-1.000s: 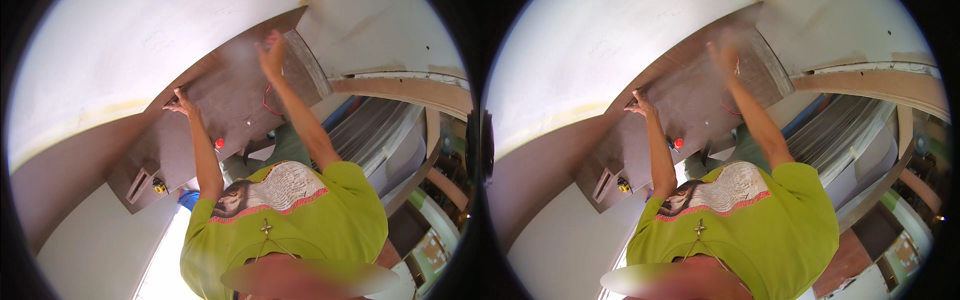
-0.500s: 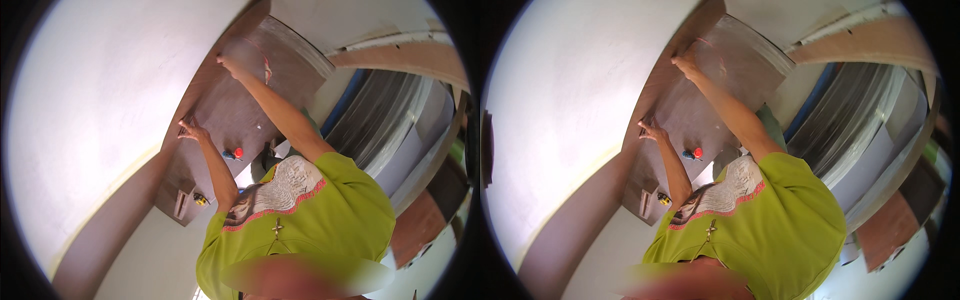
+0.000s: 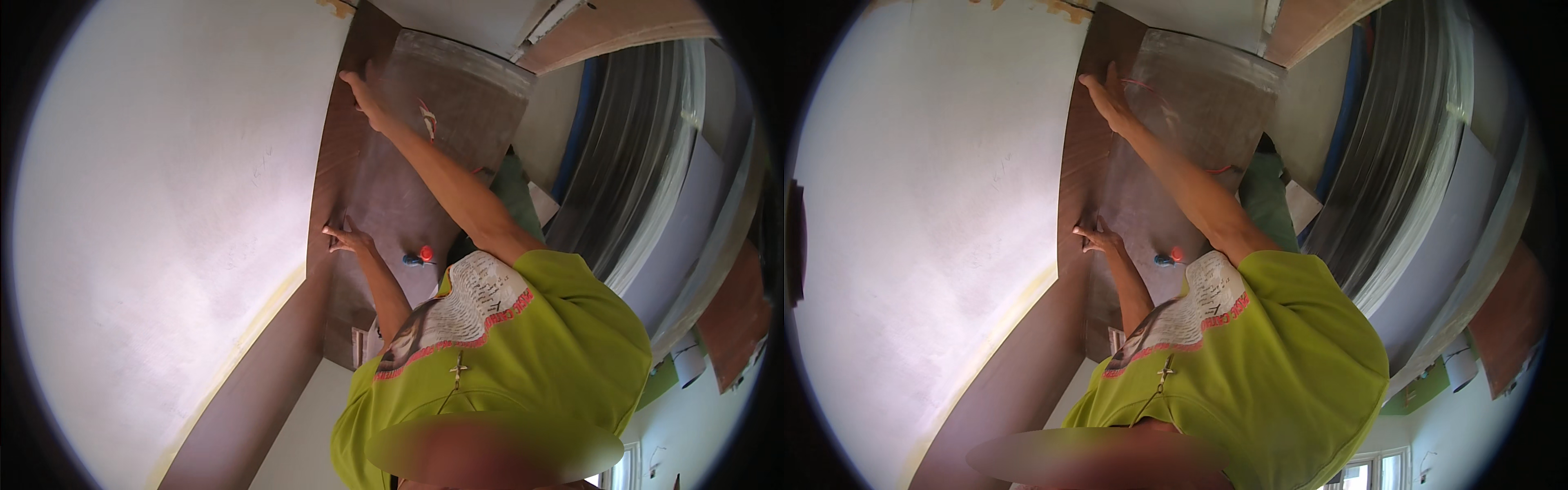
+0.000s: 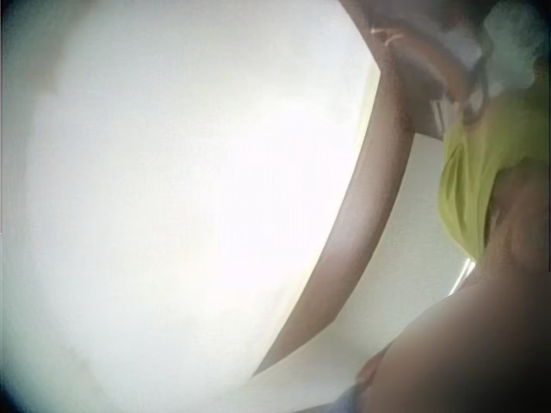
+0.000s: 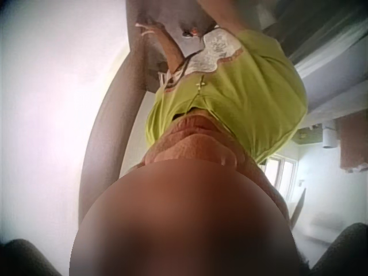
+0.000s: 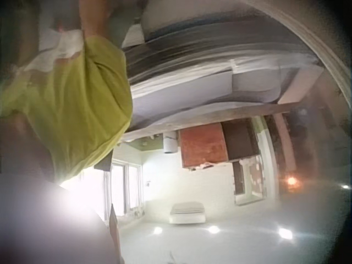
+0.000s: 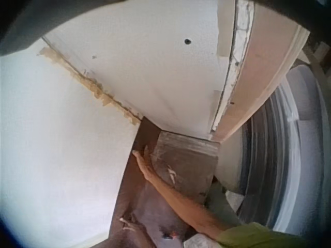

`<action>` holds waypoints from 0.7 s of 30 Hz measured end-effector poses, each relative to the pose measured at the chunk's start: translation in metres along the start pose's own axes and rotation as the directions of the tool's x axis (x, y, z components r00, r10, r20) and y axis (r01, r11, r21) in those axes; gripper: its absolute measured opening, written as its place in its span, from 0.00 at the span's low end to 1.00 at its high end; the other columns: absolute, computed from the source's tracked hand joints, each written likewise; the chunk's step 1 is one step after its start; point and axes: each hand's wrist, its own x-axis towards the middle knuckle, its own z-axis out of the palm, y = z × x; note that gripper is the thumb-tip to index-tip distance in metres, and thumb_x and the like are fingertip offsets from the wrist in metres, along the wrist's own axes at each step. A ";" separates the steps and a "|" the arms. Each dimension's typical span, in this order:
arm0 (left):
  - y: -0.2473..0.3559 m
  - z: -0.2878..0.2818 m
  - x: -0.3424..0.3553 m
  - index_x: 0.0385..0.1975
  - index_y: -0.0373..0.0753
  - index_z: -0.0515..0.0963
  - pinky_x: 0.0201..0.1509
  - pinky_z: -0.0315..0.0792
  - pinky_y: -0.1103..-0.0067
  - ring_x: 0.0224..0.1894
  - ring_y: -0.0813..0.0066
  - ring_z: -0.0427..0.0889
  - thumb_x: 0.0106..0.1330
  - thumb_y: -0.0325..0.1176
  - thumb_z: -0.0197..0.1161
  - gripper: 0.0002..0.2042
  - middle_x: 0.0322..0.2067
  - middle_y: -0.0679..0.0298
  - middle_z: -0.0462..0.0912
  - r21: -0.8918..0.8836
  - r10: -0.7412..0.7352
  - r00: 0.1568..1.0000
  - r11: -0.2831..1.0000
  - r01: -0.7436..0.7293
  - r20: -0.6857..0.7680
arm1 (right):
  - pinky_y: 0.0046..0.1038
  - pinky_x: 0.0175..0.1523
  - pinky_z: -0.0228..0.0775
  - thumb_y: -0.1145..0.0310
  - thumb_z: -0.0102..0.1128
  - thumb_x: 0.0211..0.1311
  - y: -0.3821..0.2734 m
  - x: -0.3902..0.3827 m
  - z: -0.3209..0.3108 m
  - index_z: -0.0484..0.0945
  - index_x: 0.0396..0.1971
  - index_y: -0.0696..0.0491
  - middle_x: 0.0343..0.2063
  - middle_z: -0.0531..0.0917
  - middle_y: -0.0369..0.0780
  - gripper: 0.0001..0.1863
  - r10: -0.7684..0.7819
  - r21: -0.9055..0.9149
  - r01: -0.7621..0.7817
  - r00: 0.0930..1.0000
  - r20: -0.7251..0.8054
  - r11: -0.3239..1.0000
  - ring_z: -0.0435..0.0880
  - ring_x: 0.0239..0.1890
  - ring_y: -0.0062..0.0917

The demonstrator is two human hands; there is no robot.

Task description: The person cuts a rectangular piece of wood with a utility knife, then fits it into a cabinet opening. They sand the edges of the piece with sandpaper.

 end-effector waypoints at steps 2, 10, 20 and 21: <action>0.003 0.001 -0.003 0.67 0.44 0.10 0.67 0.75 0.61 0.70 0.48 0.58 0.52 0.65 0.69 0.70 0.73 0.47 0.34 0.023 -0.023 0.999 0.999 0.024 -0.033 | 0.42 0.68 0.57 0.41 0.59 0.56 0.009 0.001 0.000 0.34 0.76 0.54 0.74 0.46 0.53 0.59 -0.029 -0.043 0.028 0.999 -0.023 0.999 0.51 0.73 0.44; 0.001 -0.005 0.000 0.66 0.42 0.08 0.68 0.73 0.59 0.72 0.47 0.55 0.51 0.68 0.68 0.71 0.74 0.47 0.32 0.069 -0.032 0.999 0.997 0.032 -0.003 | 0.45 0.68 0.57 0.35 0.58 0.56 0.003 -0.002 0.003 0.34 0.76 0.52 0.73 0.46 0.57 0.60 -0.026 -0.121 0.021 0.999 -0.037 0.992 0.48 0.74 0.47; 0.006 -0.005 -0.005 0.64 0.39 0.07 0.67 0.74 0.59 0.70 0.46 0.59 0.55 0.68 0.64 0.68 0.73 0.41 0.39 0.093 0.001 0.999 0.996 -0.005 0.040 | 0.42 0.75 0.49 0.25 0.42 0.61 -0.061 -0.012 -0.019 0.52 0.73 0.57 0.69 0.60 0.58 0.55 -0.116 -0.504 0.028 0.983 -0.144 0.863 0.58 0.73 0.48; 0.008 -0.004 -0.007 0.64 0.38 0.07 0.68 0.74 0.61 0.70 0.48 0.60 0.54 0.70 0.63 0.69 0.73 0.43 0.37 0.089 -0.011 0.999 0.996 0.007 0.048 | 0.42 0.75 0.48 0.24 0.42 0.60 -0.061 0.003 -0.017 0.52 0.73 0.58 0.70 0.59 0.58 0.56 -0.143 -0.498 0.039 0.975 -0.172 0.866 0.57 0.73 0.49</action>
